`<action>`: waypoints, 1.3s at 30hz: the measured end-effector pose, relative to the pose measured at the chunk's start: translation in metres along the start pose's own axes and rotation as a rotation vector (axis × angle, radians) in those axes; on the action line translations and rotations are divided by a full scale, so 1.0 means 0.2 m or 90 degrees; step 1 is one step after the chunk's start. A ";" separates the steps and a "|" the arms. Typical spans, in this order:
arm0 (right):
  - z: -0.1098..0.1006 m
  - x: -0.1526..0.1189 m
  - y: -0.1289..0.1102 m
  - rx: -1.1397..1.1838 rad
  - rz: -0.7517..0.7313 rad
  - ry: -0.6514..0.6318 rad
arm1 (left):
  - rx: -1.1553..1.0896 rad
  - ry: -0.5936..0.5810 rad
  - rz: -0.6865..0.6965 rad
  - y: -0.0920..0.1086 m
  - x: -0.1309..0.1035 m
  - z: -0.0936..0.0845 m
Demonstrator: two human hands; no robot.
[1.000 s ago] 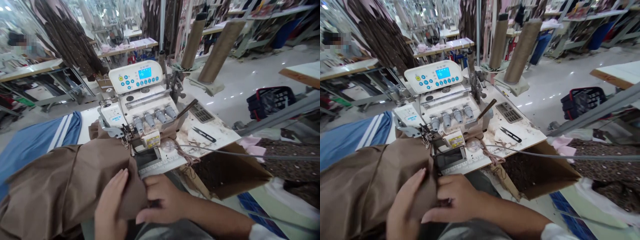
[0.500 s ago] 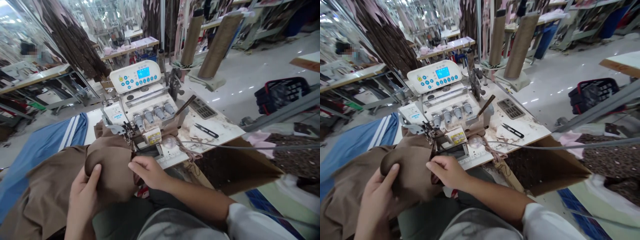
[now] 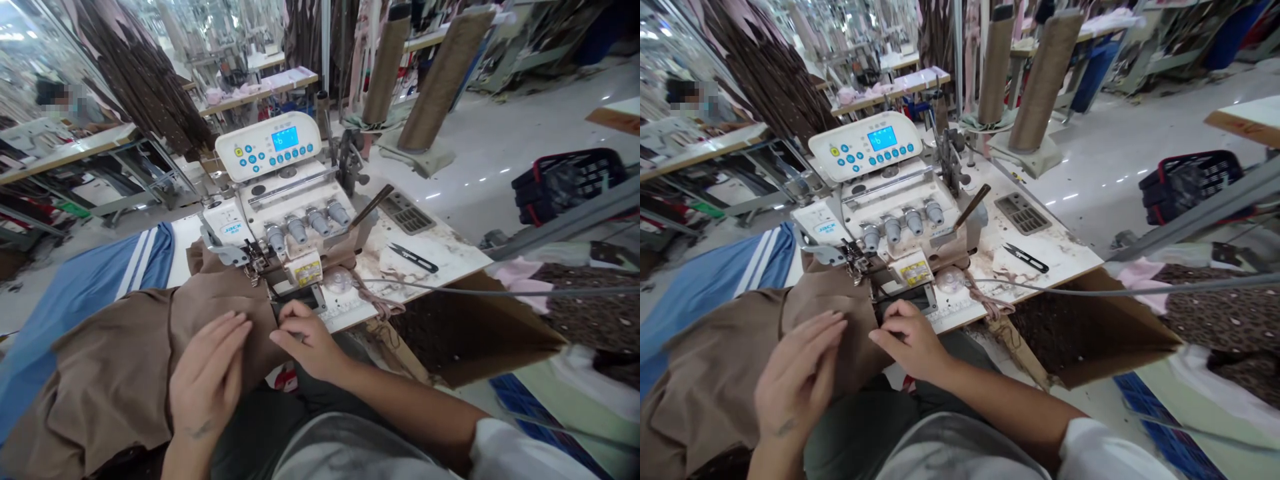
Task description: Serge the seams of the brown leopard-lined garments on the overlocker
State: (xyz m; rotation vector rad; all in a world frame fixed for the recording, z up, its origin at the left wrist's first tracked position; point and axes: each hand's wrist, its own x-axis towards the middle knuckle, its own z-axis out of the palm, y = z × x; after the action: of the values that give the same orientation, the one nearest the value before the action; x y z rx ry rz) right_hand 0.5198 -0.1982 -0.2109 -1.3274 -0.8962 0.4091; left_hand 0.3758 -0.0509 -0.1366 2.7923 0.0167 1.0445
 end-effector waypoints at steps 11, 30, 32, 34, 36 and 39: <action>0.00 -0.01 -0.02 0.048 0.100 -0.085 | 0.125 -0.076 0.078 0.01 0.12 0.07; 0.02 -0.03 0.03 0.035 0.148 -0.081 | -0.062 -0.079 -0.172 -0.13 0.09 0.11; 0.01 -0.06 0.03 -0.011 0.135 -0.106 | -0.054 -0.095 -0.182 -0.14 0.11 0.10; 0.01 -0.07 0.03 -0.029 0.107 -0.117 | -0.056 -0.106 -0.192 -0.16 0.13 0.10; 0.01 -0.07 0.03 -0.042 0.072 -0.128 | -0.070 -0.113 -0.204 -0.18 0.15 0.10; 0.01 -0.06 0.02 -0.039 0.073 -0.119 | -0.082 -0.116 -0.210 -0.20 0.16 0.10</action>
State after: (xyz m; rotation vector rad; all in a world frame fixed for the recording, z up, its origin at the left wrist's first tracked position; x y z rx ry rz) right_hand 0.5113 -0.2041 -0.2195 -1.4179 -0.9974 0.6064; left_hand 0.4149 -0.0130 -0.1368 2.6351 0.3622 0.6874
